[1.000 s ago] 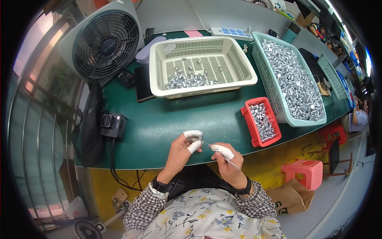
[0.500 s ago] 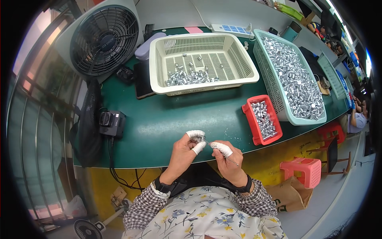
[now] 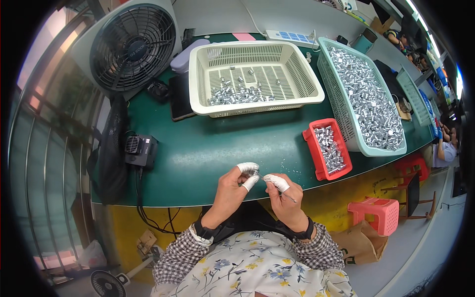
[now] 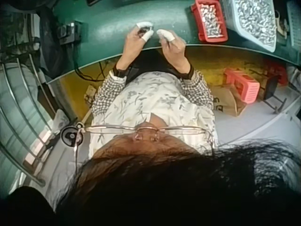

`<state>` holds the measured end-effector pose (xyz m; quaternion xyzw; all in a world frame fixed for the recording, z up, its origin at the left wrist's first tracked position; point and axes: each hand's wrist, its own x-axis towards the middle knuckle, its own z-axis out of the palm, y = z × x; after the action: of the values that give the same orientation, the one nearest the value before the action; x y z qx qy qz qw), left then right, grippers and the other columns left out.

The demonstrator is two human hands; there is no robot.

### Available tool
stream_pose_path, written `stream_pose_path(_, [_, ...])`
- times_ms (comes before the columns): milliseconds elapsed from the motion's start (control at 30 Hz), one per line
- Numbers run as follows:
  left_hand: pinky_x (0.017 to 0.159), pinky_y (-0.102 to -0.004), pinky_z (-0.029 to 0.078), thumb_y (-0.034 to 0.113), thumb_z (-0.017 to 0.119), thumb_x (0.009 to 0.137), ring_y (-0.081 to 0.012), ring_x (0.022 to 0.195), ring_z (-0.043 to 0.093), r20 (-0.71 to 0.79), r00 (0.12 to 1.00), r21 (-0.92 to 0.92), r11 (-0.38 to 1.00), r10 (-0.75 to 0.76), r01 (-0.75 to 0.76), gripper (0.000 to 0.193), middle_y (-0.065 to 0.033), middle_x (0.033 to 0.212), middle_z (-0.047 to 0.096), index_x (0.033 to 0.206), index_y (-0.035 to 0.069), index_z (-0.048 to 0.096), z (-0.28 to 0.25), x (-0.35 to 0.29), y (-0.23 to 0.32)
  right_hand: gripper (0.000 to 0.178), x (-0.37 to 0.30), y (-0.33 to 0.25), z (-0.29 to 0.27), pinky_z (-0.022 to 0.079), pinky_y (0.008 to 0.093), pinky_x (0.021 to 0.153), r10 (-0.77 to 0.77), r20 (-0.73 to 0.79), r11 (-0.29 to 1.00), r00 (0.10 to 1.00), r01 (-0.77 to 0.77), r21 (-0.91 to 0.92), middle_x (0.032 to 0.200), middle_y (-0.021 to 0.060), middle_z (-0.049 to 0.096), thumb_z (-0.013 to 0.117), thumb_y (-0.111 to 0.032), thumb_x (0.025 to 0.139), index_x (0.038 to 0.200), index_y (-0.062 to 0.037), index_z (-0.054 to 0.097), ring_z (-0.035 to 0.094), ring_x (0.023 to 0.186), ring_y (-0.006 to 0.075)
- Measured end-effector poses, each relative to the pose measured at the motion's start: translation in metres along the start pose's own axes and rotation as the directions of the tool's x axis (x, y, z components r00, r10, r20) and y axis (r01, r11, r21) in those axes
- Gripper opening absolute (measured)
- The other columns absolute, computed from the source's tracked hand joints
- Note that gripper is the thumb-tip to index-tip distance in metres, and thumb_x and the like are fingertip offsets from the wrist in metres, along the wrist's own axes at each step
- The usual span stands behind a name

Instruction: Inspecting and manually assembling small metal components at a factory workstation.

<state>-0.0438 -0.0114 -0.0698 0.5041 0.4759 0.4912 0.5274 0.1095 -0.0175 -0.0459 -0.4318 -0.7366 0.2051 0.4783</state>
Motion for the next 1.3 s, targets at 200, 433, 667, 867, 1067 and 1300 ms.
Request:
stream_pose_path(200, [0.064, -0.0239, 0.049, -0.003, 0.064, 0.081, -0.0099, 0.074, 0.060, -0.095, 0.974, 0.286, 0.942, 0.207, -0.173, 0.020, -0.0060, 0.088, 0.064, 0.101, 0.000, 0.062, 0.006, -0.005, 0.006, 0.011, 0.003, -0.009, 0.001, 0.048, 0.0321, 0.053, -0.062, -0.048, 0.983, 0.997, 0.053, -0.173, 0.083, 0.0136, 0.062, 0.066, 0.002, 0.078, 0.087, 0.0025, 0.061, 0.061, 0.060, 0.0285])
stream_pose_path(433, [0.060, -0.0273, 0.049, -0.001, 0.067, 0.078, -0.0179, 0.068, 0.063, -0.046, 0.894, 0.549, 0.759, 0.445, -0.350, 0.023, -0.0118, 0.086, 0.065, 0.101, 0.001, 0.063, 0.018, -0.009, 0.014, 0.007, -0.001, 0.000, 0.006, 0.045, 0.0314, 0.049, -0.074, -0.045, 0.982, 0.996, 0.065, -0.175, 0.077, 0.0125, 0.059, 0.064, 0.000, 0.081, 0.086, 0.0031, 0.059, 0.059, 0.056, 0.0269])
stream_pose_path(667, [0.054, -0.0278, 0.047, 0.000, 0.068, 0.077, -0.0176, 0.059, 0.059, -0.019, 0.909, 0.567, 0.753, 0.417, -0.334, 0.023, -0.0106, 0.084, 0.065, 0.099, 0.002, 0.064, 0.022, -0.006, 0.021, 0.010, -0.001, -0.004, -0.004, 0.045, 0.0344, 0.048, -0.038, -0.054, 0.990, 0.998, 0.031, -0.134, 0.075, 0.0117, 0.059, 0.067, 0.002, 0.077, 0.083, 0.0022, 0.059, 0.058, 0.057, 0.0286])
stream_pose_path(867, [0.050, -0.0267, 0.044, 0.000, 0.068, 0.077, -0.0152, 0.054, 0.053, -0.069, 0.935, 0.508, 0.819, 0.348, -0.267, 0.022, -0.0092, 0.082, 0.064, 0.098, 0.002, 0.064, 0.025, -0.003, 0.028, 0.010, 0.003, 0.006, -0.007, 0.044, 0.0352, 0.047, -0.032, -0.012, 0.984, 0.999, 0.029, -0.175, 0.072, 0.0119, 0.057, 0.067, 0.002, 0.077, 0.080, 0.0017, 0.057, 0.057, 0.055, 0.0289])
stream_pose_path(1067, [0.049, -0.0264, 0.043, -0.001, 0.067, 0.077, -0.0147, 0.052, 0.051, -0.036, 0.924, 0.531, 0.790, 0.382, -0.306, 0.021, -0.0092, 0.080, 0.063, 0.098, 0.002, 0.064, 0.028, 0.000, 0.029, 0.010, 0.002, 0.008, -0.011, 0.043, 0.0359, 0.046, -0.025, -0.053, 0.992, 0.998, 0.018, -0.127, 0.070, 0.0123, 0.056, 0.067, 0.001, 0.078, 0.080, 0.0014, 0.056, 0.056, 0.054, 0.0296])
stream_pose_path(1300, [0.048, -0.0259, 0.042, -0.001, 0.067, 0.077, -0.0142, 0.051, 0.050, -0.031, 0.920, 0.510, 0.798, 0.391, -0.322, 0.021, -0.0096, 0.081, 0.063, 0.097, 0.002, 0.064, 0.035, 0.000, 0.024, 0.010, 0.000, 0.007, -0.014, 0.043, 0.0355, 0.046, -0.043, -0.079, 0.994, 0.996, 0.035, -0.101, 0.068, 0.0123, 0.055, 0.065, 0.001, 0.079, 0.082, 0.0016, 0.056, 0.055, 0.054, 0.0300])
